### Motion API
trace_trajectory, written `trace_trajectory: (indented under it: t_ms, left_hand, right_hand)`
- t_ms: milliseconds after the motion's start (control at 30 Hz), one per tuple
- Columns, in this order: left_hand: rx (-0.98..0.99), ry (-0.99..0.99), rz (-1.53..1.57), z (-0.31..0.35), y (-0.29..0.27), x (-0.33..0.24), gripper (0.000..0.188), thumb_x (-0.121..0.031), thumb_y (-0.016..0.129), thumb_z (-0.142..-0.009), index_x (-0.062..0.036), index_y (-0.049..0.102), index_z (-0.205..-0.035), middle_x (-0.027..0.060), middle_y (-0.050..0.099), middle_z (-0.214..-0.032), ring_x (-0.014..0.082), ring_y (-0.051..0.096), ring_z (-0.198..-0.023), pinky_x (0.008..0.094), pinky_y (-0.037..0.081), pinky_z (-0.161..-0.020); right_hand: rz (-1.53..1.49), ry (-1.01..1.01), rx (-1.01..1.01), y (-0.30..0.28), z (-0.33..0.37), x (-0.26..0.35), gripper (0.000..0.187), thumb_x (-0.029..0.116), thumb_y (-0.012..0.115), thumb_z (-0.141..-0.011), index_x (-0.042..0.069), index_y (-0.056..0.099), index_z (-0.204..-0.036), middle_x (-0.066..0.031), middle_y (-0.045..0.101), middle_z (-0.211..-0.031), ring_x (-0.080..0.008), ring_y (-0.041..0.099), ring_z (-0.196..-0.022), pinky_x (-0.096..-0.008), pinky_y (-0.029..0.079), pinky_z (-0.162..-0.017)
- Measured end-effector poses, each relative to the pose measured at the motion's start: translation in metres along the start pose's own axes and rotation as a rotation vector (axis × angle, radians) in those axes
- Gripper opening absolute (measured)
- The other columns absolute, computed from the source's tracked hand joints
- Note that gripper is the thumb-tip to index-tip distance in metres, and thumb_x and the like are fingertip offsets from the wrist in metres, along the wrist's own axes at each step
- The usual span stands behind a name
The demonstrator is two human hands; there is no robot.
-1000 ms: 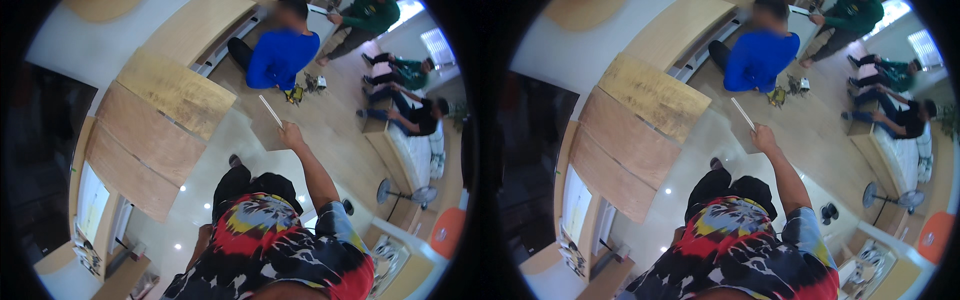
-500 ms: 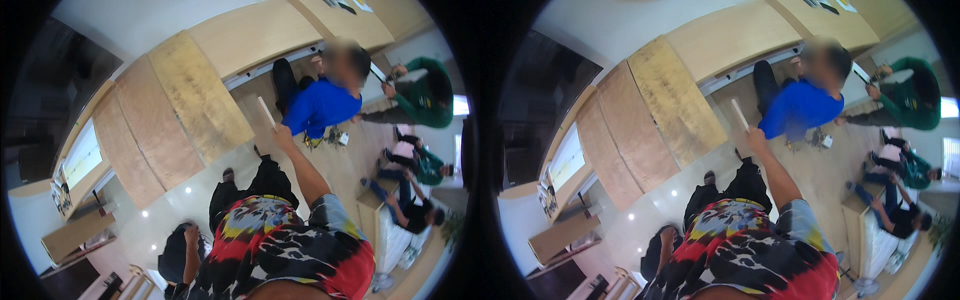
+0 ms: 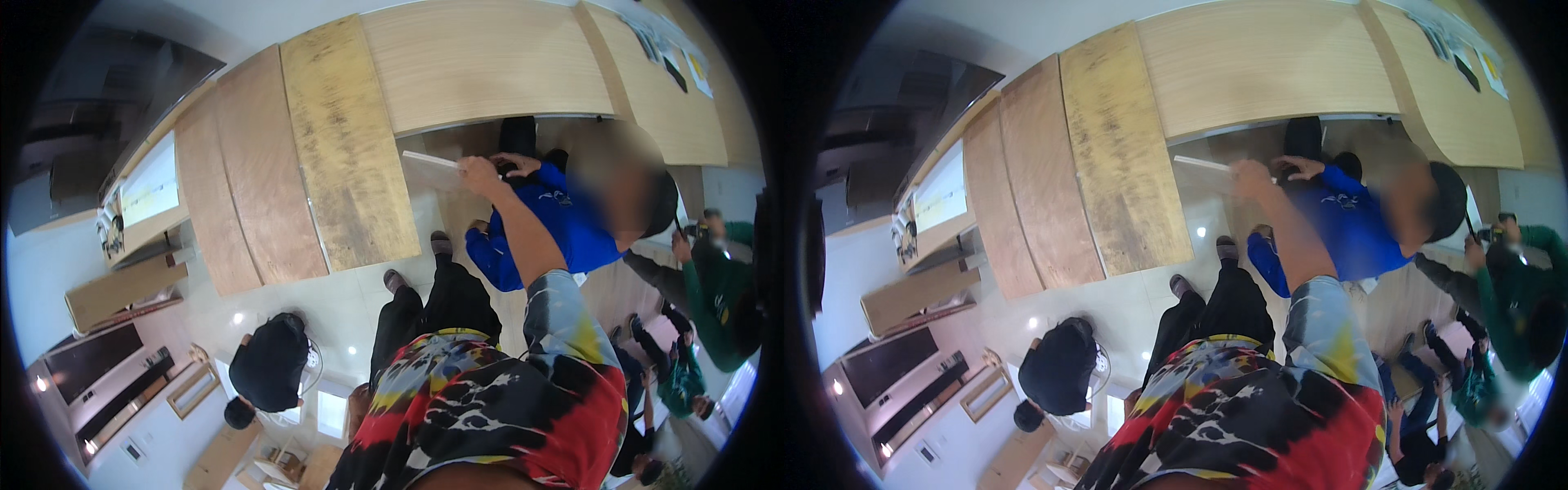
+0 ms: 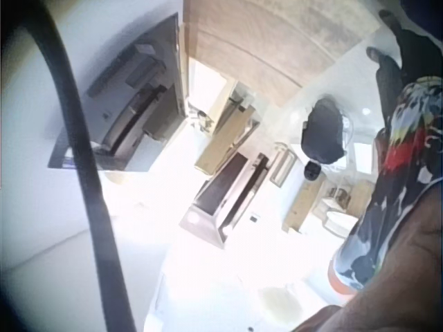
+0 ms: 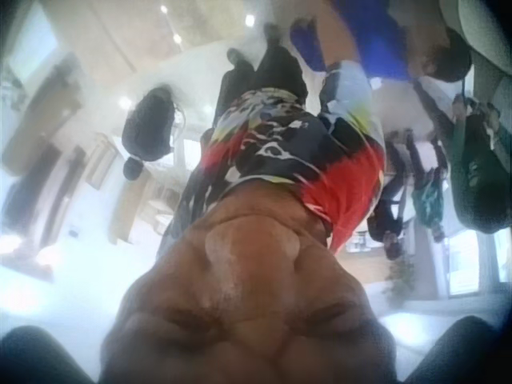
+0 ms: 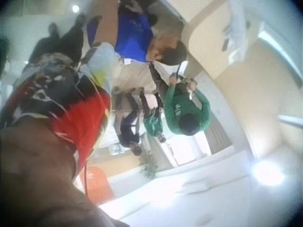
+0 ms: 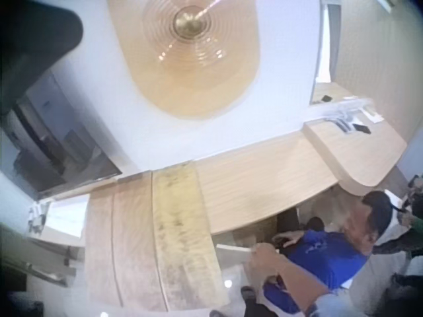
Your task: The person fits a wooden frame around a stainless steel sink, then moves to a living area where several people are assembling white furniture. They handle wooden panels and frames, aligning and positioning them while others work nearby.
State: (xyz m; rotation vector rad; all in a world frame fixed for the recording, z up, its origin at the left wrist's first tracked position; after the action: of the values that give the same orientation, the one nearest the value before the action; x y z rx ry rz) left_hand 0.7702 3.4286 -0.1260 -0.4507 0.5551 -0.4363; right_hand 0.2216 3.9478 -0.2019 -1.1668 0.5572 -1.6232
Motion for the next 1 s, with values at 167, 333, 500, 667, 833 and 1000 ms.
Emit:
trace_trajectory:
  t_ms: [167, 333, 500, 667, 833, 1000]
  left_hand:
    - [-0.029, -0.212, 0.046, 0.033, -0.005, -0.120, 0.040, -0.018, 0.067, -0.092, 0.0090, 0.065, -0.122, 0.0194, 0.075, -0.095, 0.0196, 0.070, -0.085, 0.0309, 0.054, -0.074]
    - [-0.040, -0.298, 0.143, 0.043, 0.009, -0.137, 0.040, -0.016, 0.066, -0.093, 0.0091, 0.063, -0.125, 0.0206, 0.074, -0.105, 0.0215, 0.071, -0.090, 0.0305, 0.055, -0.080]
    - [0.009, -0.209, 0.089, 0.029, 0.016, -0.112, 0.041, -0.018, 0.065, -0.094, 0.0097, 0.063, -0.123, 0.0229, 0.072, -0.110, 0.0217, 0.069, -0.100, 0.0311, 0.054, -0.087]
    - [0.066, -0.137, -0.067, 0.013, 0.021, -0.112, 0.039, -0.020, 0.066, -0.095, 0.0090, 0.065, -0.121, 0.0230, 0.072, -0.110, 0.0226, 0.070, -0.099, 0.0311, 0.054, -0.086]
    - [0.106, -0.209, 0.045, 0.001, 0.007, -0.150, 0.041, -0.021, 0.065, -0.095, 0.0035, 0.062, -0.129, 0.0100, 0.071, -0.093, 0.0125, 0.064, -0.080, 0.0282, 0.051, -0.067]
    - [0.089, -0.105, 0.062, -0.029, -0.010, -0.115, 0.041, -0.022, 0.066, -0.095, 0.0019, 0.063, -0.128, 0.0081, 0.070, -0.090, 0.0123, 0.063, -0.077, 0.0264, 0.048, -0.062]
  right_hand:
    - [0.079, -0.181, -0.001, -0.047, -0.040, -0.020, 0.034, 0.024, 0.065, -0.088, 0.007, 0.071, -0.116, -0.0233, 0.069, -0.110, -0.0415, 0.065, -0.105, -0.0475, 0.052, -0.094]
    - [-0.052, -0.190, 0.082, -0.065, -0.045, -0.004, 0.035, 0.023, 0.065, -0.087, 0.003, 0.070, -0.115, -0.0242, 0.069, -0.111, -0.0421, 0.065, -0.104, -0.0467, 0.052, -0.093]
    - [0.063, -0.213, -0.027, -0.050, -0.050, -0.051, 0.032, 0.018, 0.064, -0.086, 0.002, 0.070, -0.112, -0.0235, 0.070, -0.107, -0.0409, 0.066, -0.103, -0.0482, 0.050, -0.094]
    - [0.363, -0.139, -0.356, -0.074, -0.022, -0.039, 0.040, 0.015, 0.063, -0.084, 0.007, 0.065, -0.123, -0.0173, 0.065, -0.125, -0.0314, 0.057, -0.123, -0.0491, 0.039, -0.105]
    - [-0.064, -0.213, -0.770, -0.051, 0.052, 0.015, 0.038, 0.014, 0.065, -0.083, 0.005, 0.065, -0.120, -0.0182, 0.063, -0.123, -0.0374, 0.058, -0.115, -0.0471, 0.045, -0.100]
    - [-0.630, -0.009, -0.580, 0.066, 0.159, 0.066, 0.025, 0.014, 0.062, -0.090, 0.001, 0.066, -0.111, -0.0237, 0.067, -0.108, -0.0412, 0.065, -0.096, -0.0444, 0.052, -0.084]
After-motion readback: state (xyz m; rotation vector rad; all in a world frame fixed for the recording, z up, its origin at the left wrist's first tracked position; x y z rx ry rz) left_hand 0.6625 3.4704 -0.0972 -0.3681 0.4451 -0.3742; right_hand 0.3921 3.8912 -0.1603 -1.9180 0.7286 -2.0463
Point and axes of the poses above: each hand's wrist, its own z-axis away from the middle knuckle, its own y-axis out of the palm, x = y × z, the point moved 4 cm from there along -z, towards the middle knuckle
